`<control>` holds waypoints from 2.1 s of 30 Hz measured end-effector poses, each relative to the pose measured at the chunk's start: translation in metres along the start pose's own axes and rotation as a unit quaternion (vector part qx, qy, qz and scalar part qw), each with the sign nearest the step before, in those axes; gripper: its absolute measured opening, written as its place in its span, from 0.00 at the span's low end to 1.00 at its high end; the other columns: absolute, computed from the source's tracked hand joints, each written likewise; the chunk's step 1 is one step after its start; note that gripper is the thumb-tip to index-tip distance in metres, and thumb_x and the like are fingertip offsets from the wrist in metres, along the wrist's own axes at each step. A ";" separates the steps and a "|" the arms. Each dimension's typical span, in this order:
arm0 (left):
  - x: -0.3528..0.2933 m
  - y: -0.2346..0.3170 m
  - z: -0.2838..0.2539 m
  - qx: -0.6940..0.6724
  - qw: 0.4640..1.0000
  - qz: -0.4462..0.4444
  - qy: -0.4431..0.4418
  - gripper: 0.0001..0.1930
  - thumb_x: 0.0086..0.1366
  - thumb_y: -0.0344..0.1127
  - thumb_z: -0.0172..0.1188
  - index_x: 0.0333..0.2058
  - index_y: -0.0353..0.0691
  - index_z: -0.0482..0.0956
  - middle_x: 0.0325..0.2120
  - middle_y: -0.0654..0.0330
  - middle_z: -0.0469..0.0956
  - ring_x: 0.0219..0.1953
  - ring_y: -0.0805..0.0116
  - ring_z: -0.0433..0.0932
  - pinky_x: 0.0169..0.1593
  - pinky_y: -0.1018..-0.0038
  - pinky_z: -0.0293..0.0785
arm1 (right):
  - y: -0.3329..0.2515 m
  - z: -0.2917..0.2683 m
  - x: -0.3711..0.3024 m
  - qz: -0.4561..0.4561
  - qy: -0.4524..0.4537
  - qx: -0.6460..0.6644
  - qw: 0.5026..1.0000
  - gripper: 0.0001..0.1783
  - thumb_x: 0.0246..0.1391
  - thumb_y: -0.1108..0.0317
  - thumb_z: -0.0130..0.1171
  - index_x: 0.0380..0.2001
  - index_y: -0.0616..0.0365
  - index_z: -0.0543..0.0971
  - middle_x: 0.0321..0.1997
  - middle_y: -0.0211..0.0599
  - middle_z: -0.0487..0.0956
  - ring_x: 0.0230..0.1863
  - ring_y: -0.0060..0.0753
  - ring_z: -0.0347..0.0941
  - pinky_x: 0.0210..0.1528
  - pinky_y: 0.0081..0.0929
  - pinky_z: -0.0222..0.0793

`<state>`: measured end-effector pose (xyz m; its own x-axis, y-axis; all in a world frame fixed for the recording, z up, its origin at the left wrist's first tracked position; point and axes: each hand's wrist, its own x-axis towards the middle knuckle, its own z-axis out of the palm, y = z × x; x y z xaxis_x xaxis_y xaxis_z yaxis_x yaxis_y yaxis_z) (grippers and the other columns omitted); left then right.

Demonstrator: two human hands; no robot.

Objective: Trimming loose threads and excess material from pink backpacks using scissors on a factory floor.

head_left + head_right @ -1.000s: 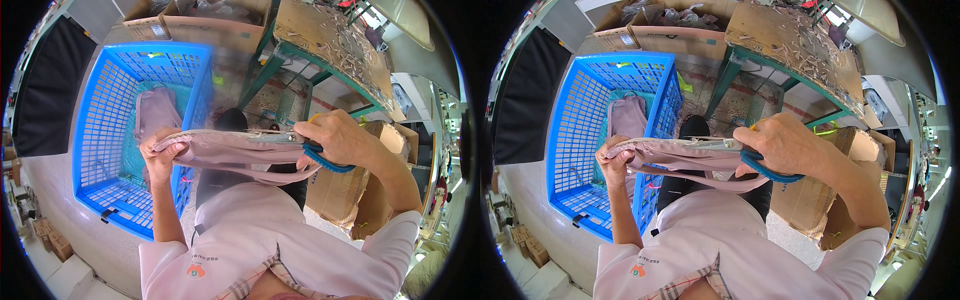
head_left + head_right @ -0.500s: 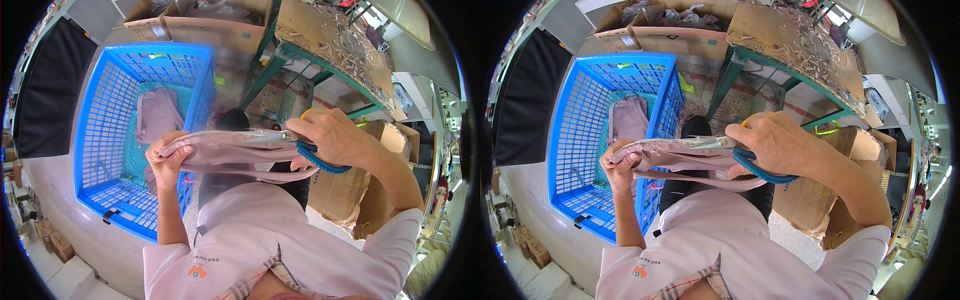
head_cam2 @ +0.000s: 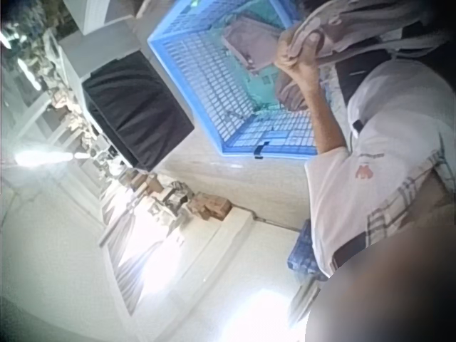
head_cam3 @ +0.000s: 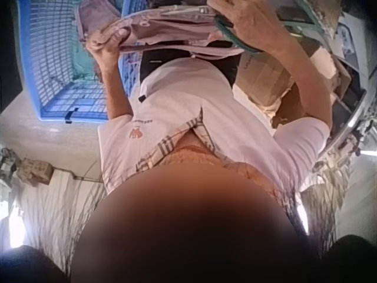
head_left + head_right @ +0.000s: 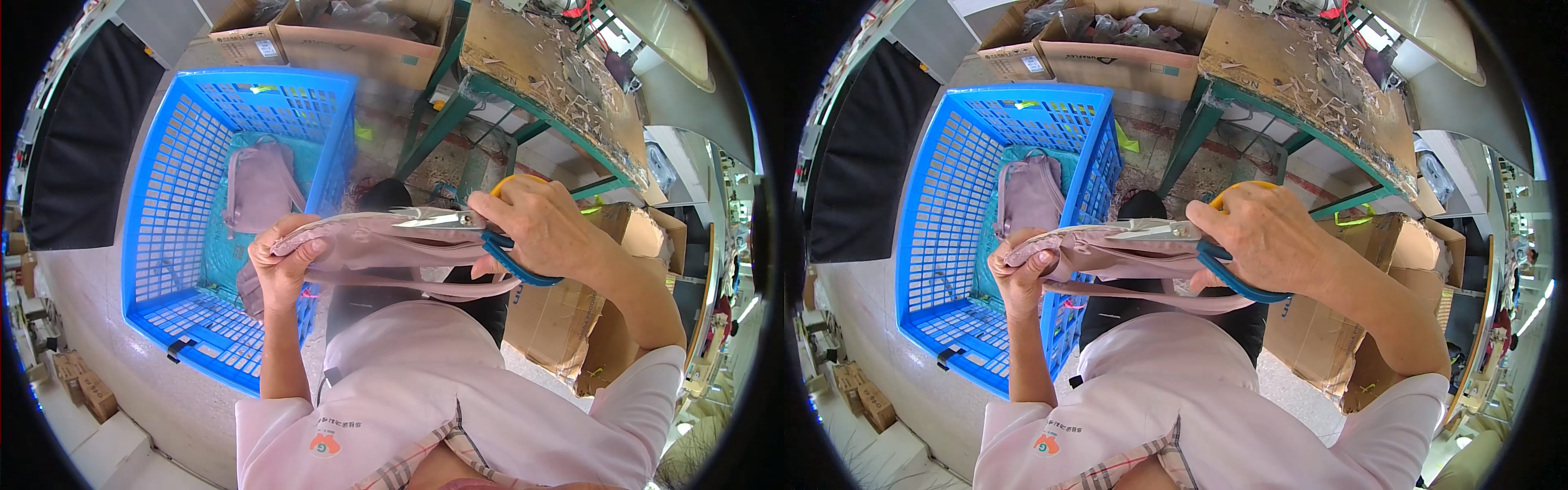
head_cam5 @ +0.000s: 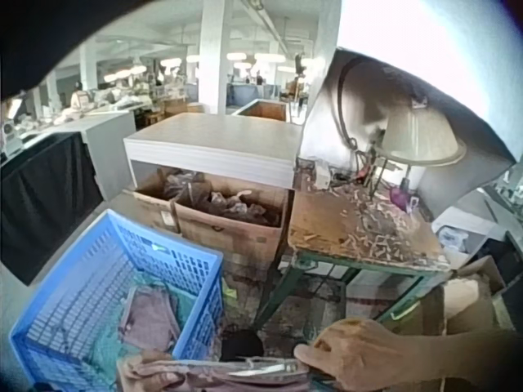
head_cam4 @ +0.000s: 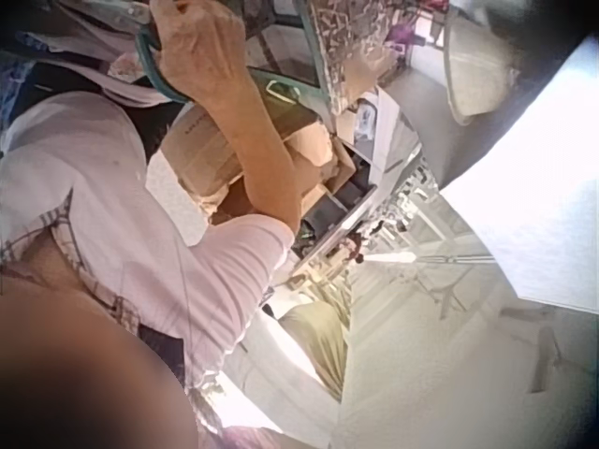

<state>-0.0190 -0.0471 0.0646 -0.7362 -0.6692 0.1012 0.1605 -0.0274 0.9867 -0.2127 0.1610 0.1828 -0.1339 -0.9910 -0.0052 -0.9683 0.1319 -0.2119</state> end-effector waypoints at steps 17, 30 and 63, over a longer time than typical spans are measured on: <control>0.004 0.006 -0.003 -0.055 0.996 -0.030 -0.059 0.10 0.43 0.25 0.64 0.28 0.31 0.77 0.23 0.61 0.78 0.25 0.78 0.73 0.32 0.82 0.70 | -0.002 0.002 0.008 -0.020 -0.003 -0.014 1.000 0.25 0.38 0.46 0.59 0.25 0.58 0.67 0.16 0.41 0.70 0.21 0.42 0.70 0.20 0.33 0.65; 0.010 0.009 -0.001 -0.108 0.987 -0.094 -0.074 0.11 0.41 0.21 0.60 0.28 0.31 0.78 0.23 0.58 0.78 0.25 0.75 0.75 0.31 0.81 0.71 | 0.000 0.008 0.013 -0.044 -0.028 0.004 0.999 0.24 0.39 0.47 0.58 0.23 0.58 0.66 0.14 0.41 0.69 0.19 0.42 0.70 0.19 0.33 0.64; 0.011 0.008 0.000 -0.055 0.981 -0.139 -0.124 0.13 0.37 0.25 0.60 0.28 0.32 0.79 0.23 0.61 0.78 0.27 0.75 0.74 0.35 0.81 0.69 | -0.008 0.015 0.025 -0.064 -0.041 0.018 0.997 0.27 0.39 0.43 0.56 0.24 0.58 0.67 0.13 0.40 0.69 0.19 0.42 0.70 0.21 0.33 0.65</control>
<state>-0.0258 -0.0551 0.0741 -0.8968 -0.4234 -0.1285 -0.0093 -0.2722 0.9622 -0.2053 0.1349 0.1696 0.0104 -0.9984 -0.0559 -0.9681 0.0039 -0.2504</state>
